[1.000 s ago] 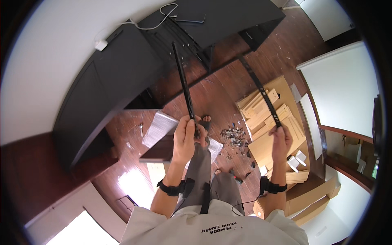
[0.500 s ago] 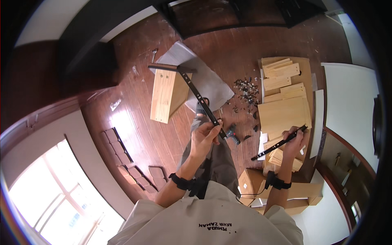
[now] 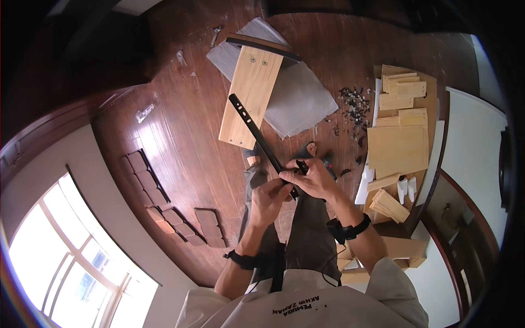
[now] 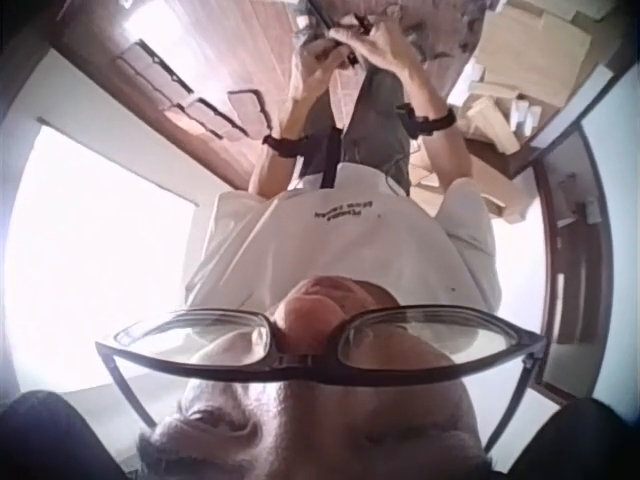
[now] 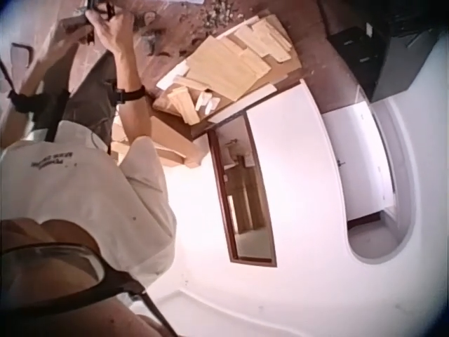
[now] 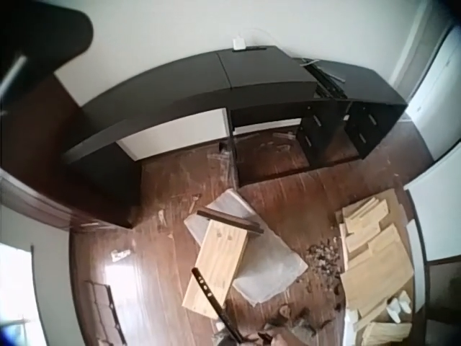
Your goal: Assembling a wooden drawer and attaching slider rails using an electric drill.
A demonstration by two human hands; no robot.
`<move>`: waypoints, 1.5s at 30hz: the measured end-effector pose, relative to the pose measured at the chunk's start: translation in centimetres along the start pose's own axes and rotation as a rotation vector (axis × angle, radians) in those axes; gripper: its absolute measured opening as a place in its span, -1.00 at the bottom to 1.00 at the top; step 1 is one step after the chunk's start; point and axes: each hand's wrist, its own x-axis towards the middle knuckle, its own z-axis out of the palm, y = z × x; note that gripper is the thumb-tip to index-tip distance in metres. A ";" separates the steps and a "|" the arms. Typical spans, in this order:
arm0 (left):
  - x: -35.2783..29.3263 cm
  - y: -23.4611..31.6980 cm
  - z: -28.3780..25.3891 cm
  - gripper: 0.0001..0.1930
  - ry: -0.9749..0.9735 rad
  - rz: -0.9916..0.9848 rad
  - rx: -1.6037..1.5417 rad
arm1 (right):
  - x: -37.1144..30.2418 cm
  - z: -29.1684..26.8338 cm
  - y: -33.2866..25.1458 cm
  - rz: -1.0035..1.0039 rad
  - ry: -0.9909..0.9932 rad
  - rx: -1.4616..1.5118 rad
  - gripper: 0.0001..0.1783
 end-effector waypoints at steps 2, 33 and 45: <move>0.6 -0.4 -1.9 -0.79 -0.028 0.026 0.042 | 1.2 1.3 0.3 0.036 -0.002 -0.061 -0.70; 10.7 -3.6 -11.2 -0.80 0.274 0.000 -0.031 | 13.1 8.7 3.1 0.163 0.540 -0.170 -0.77; 10.0 -3.7 -9.4 -0.85 0.374 0.208 0.319 | 13.1 8.4 4.0 0.134 0.576 -0.123 -0.78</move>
